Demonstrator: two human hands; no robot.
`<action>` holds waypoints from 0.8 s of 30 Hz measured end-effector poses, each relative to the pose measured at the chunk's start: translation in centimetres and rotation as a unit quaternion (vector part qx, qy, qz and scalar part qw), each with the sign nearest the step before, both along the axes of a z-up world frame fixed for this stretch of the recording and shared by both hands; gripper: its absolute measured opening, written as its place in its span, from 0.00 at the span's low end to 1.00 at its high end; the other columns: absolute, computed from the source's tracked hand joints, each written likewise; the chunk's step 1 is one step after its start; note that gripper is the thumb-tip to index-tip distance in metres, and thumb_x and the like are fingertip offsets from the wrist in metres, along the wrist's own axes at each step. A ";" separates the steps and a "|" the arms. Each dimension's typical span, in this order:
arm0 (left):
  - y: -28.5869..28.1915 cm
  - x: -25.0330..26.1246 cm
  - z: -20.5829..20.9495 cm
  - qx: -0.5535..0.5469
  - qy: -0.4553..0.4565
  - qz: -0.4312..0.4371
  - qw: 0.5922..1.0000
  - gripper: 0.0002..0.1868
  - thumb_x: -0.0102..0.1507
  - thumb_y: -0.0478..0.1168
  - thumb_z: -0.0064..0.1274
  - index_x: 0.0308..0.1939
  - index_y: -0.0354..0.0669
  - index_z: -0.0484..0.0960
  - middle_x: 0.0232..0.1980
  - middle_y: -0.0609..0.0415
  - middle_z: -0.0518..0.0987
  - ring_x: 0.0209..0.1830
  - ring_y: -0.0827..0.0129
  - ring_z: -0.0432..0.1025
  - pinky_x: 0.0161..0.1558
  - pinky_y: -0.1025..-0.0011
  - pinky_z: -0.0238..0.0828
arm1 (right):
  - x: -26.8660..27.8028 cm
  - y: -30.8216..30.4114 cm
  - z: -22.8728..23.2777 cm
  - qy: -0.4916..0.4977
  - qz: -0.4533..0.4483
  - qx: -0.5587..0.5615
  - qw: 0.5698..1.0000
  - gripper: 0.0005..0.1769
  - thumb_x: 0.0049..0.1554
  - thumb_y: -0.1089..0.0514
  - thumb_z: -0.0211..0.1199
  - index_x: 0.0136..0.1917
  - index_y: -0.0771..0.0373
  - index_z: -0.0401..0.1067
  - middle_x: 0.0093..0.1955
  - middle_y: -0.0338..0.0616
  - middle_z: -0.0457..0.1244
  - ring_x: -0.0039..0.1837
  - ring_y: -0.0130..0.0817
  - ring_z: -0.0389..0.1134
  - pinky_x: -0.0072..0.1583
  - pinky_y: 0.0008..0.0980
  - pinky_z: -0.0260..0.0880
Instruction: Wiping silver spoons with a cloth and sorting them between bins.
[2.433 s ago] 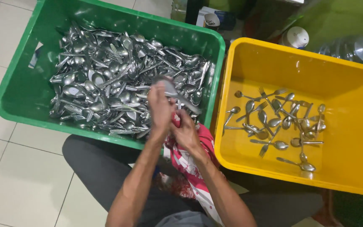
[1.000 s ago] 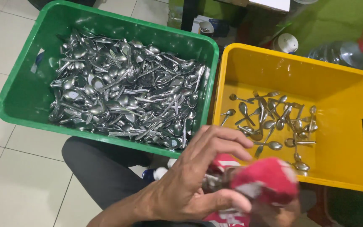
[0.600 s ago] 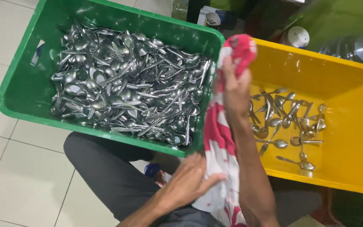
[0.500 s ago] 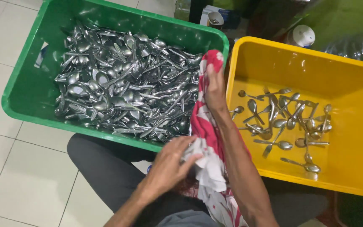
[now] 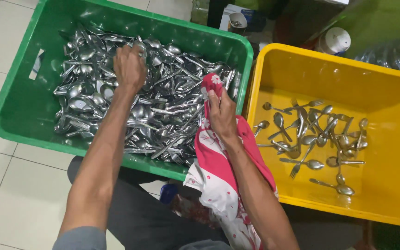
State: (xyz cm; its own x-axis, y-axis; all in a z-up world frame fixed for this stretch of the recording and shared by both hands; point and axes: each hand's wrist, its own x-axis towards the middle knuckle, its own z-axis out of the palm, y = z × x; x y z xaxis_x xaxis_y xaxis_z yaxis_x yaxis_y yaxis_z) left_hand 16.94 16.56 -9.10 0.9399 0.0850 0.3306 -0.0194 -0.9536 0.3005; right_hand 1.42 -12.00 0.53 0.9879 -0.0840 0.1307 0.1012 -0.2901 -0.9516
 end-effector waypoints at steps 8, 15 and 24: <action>-2.2 3.2 0.8 -0.011 0.218 0.050 0.975 0.25 0.63 0.59 0.60 0.42 0.37 0.87 0.44 0.37 0.84 0.52 0.42 0.78 0.50 0.46 0.74 | 0.1 0.5 0.7 0.047 0.001 0.002 0.999 0.24 0.69 0.43 0.42 0.49 0.63 0.68 0.40 0.60 0.66 0.45 0.48 0.68 0.52 0.50 0.67; -1.1 2.3 -0.2 -0.035 0.264 0.093 0.959 0.18 0.63 0.48 0.54 0.43 0.36 0.87 0.42 0.38 0.85 0.49 0.43 0.79 0.45 0.47 0.76 | 0.8 0.1 -2.7 0.039 0.007 -0.027 0.999 0.21 0.68 0.49 0.45 0.47 0.66 0.70 0.43 0.64 0.66 0.51 0.59 0.69 0.55 0.51 0.66; -6.3 -16.8 12.5 -0.462 0.304 -0.081 0.829 0.20 0.66 0.33 0.34 0.55 0.25 0.76 0.33 0.39 0.83 0.23 0.67 0.74 0.34 0.73 0.68 | 1.5 -0.4 -3.7 -0.028 0.041 -0.077 0.996 0.14 0.67 0.49 0.52 0.53 0.58 0.74 0.43 0.49 0.63 0.49 0.50 0.68 0.53 0.46 0.67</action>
State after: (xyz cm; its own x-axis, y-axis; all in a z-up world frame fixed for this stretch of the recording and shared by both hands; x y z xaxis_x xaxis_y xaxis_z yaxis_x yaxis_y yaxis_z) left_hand 0.12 10.24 3.44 0.9330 -0.1052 -0.3440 0.2978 -0.3104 0.9028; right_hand 2.89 -12.44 -3.13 0.9814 0.0224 0.1908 0.1824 -0.4210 -0.8885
